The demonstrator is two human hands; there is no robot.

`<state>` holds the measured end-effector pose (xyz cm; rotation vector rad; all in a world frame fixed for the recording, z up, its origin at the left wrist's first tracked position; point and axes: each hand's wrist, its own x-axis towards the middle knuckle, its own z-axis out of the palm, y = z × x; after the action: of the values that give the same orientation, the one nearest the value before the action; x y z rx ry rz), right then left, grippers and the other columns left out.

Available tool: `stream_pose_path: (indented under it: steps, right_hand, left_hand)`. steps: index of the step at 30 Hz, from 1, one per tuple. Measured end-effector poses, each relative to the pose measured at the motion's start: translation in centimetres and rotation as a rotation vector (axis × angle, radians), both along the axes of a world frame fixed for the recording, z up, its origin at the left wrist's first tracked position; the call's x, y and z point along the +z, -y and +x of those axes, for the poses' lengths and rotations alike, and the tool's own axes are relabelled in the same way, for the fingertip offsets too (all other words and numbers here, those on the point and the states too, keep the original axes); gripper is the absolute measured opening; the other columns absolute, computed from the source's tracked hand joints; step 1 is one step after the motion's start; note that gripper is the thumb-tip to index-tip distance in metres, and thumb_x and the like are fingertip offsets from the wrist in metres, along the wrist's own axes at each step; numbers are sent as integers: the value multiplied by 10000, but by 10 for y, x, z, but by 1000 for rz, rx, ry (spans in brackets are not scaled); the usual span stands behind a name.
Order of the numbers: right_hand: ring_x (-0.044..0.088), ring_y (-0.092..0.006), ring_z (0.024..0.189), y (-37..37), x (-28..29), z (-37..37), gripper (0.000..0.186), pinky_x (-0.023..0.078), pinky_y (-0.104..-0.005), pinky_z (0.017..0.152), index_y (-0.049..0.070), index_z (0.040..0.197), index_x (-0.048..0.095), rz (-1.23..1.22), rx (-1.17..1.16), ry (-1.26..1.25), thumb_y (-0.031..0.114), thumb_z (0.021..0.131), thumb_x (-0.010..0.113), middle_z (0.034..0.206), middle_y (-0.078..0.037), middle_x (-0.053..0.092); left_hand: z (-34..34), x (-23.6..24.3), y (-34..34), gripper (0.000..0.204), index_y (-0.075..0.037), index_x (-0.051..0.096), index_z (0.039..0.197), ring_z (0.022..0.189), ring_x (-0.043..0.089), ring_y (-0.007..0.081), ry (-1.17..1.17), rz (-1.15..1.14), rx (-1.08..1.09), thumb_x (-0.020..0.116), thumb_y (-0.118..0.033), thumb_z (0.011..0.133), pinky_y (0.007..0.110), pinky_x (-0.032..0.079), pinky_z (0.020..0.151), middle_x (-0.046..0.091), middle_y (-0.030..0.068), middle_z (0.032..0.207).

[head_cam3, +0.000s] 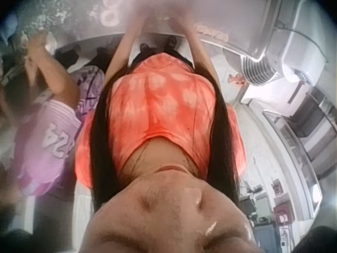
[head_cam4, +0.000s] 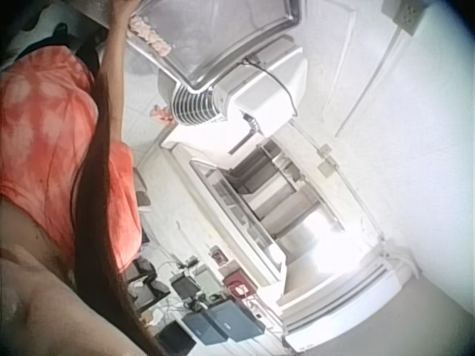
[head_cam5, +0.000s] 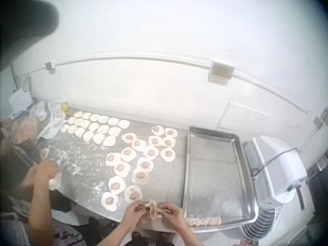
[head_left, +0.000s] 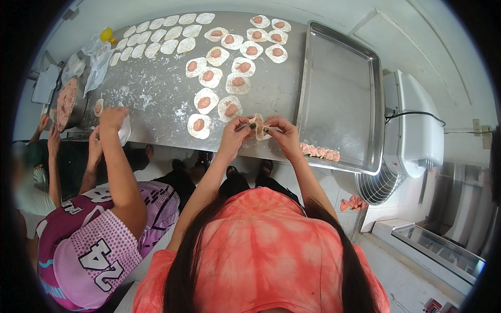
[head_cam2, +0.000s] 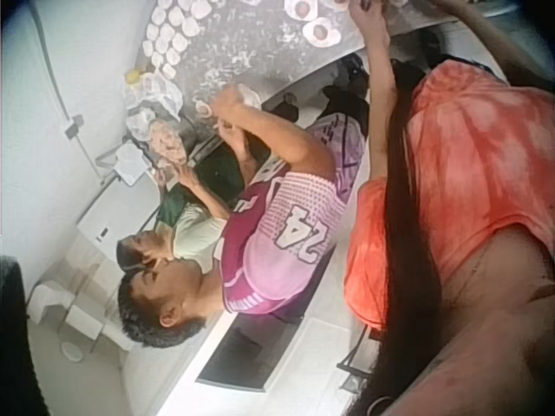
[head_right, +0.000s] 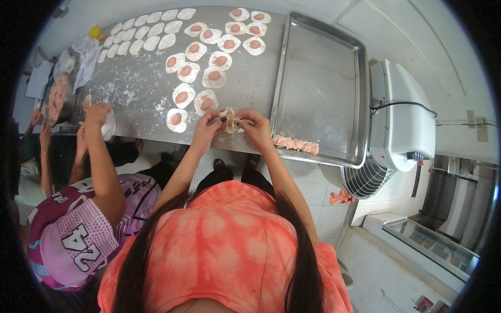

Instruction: The person prepares dumplings by placing filling onto dough circles, folding them, and arranging them on a metal tray. They also brush a tray with liquid using a brush. Another person works alongside, performing similar tasks.

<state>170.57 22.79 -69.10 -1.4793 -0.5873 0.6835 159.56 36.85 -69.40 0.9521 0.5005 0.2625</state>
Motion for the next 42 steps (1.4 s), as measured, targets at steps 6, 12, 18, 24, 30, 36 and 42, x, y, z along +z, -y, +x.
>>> stream_pose_path:
  steps: [6,12,18,24,30,36,42]
  right_hand:
    - [567,-129,894,-6,19,-11,270,457,-262,821,-12,986,578,119,-170,-299,-55,720,581,940,-74,603]
    - [602,-170,809,-3,-1,-21,249,481,-284,768,-1,956,596,0,-150,-92,-38,710,577,866,-67,614]
    - [603,-265,777,-1,-20,-16,326,485,-326,684,33,976,596,-370,73,627,-47,661,585,864,-122,602]
    - [591,-311,820,2,-14,-30,349,476,-372,701,36,984,579,-357,134,664,-30,643,603,903,-132,590]
    - [573,-334,850,4,-11,-29,330,466,-392,734,34,961,576,-370,124,660,-28,638,607,940,-134,579]
    - [553,-347,890,1,-9,-29,328,459,-394,748,41,965,582,-377,149,680,-47,649,587,946,-127,572]
    - [551,-350,885,3,-7,-34,322,455,-400,742,40,970,582,-393,151,667,-43,659,582,945,-137,557]
  left_hand:
    - [3,-7,3,148,2,506,902,859,557,111,-16,80,84,594,21,786,228,500,722,533,65,987]
    - [-8,-3,11,202,8,556,892,811,586,131,-99,399,74,619,69,710,257,499,678,535,43,921]
    - [-21,-8,9,209,1,573,839,860,592,233,-241,1007,-135,654,20,648,314,488,712,544,82,934]
    - [-24,-18,13,267,-16,534,859,890,561,289,-227,1230,-191,679,-48,637,369,462,713,561,107,878]
    - [-26,-18,12,264,-41,532,897,761,584,325,-214,984,-196,675,-56,675,405,459,658,589,137,809]
    - [-22,-10,15,246,-55,554,912,728,592,335,-264,1291,-207,669,-112,703,404,458,618,607,153,766]
    - [-24,-13,16,255,-48,566,912,695,597,324,-269,1208,-249,678,-130,698,397,457,601,609,147,735]
